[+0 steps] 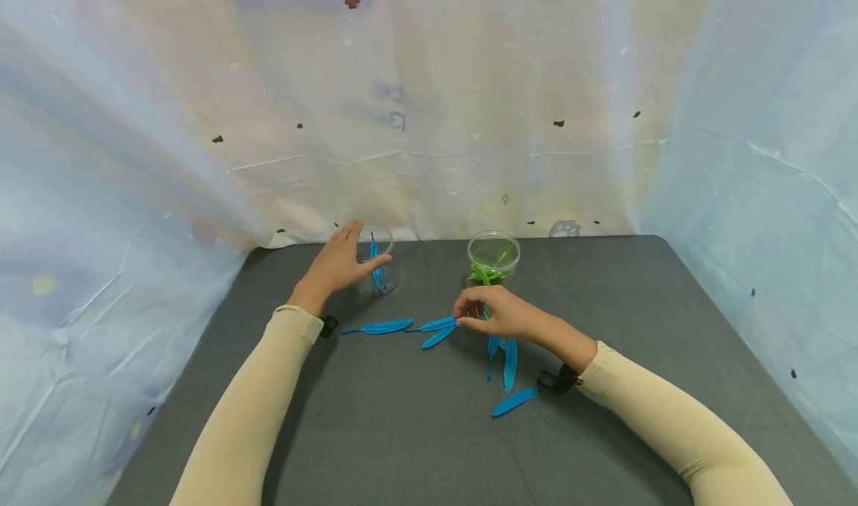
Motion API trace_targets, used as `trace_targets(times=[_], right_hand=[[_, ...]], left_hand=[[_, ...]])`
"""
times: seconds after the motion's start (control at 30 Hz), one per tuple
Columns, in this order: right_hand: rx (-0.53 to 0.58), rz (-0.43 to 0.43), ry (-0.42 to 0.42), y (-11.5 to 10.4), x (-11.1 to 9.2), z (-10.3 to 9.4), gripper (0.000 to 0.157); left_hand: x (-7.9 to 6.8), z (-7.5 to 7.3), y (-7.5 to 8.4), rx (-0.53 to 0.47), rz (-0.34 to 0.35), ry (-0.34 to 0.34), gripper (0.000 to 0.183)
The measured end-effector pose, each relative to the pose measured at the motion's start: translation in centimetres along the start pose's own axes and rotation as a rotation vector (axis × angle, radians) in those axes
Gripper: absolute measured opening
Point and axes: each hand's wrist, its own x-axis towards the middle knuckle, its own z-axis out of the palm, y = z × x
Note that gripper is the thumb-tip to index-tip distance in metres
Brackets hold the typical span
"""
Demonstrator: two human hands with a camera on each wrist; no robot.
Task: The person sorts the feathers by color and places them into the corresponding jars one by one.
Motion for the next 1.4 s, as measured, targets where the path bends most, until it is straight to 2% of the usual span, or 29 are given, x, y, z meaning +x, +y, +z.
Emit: trace_targets(times=[0.4, 0.63, 0.8, 1.4], right_hand=[[-0.064, -0.042, -0.088, 1.5, -3.4, 0.2, 0.01], [-0.129, 0.029, -0.184, 1.5, -4.6, 0.5, 0.011], [-0.165, 0.033, -0.235, 1.4, -5.1, 0.6, 0.015], [-0.194, -0.011, -0.239, 1.9, -5.1, 0.8, 0.007]], left_hand=[[-0.2, -0.2, -0.2, -0.013, 0.003, 0.0, 0.112], [-0.2, -0.2, -0.1, -0.01, 0.003, -0.003, 0.111], [-0.2, -0.1, -0.1, -0.007, -0.005, -0.007, 0.111], [-0.2, -0.1, 0.2, -0.018, 0.0, 0.005, 0.111]])
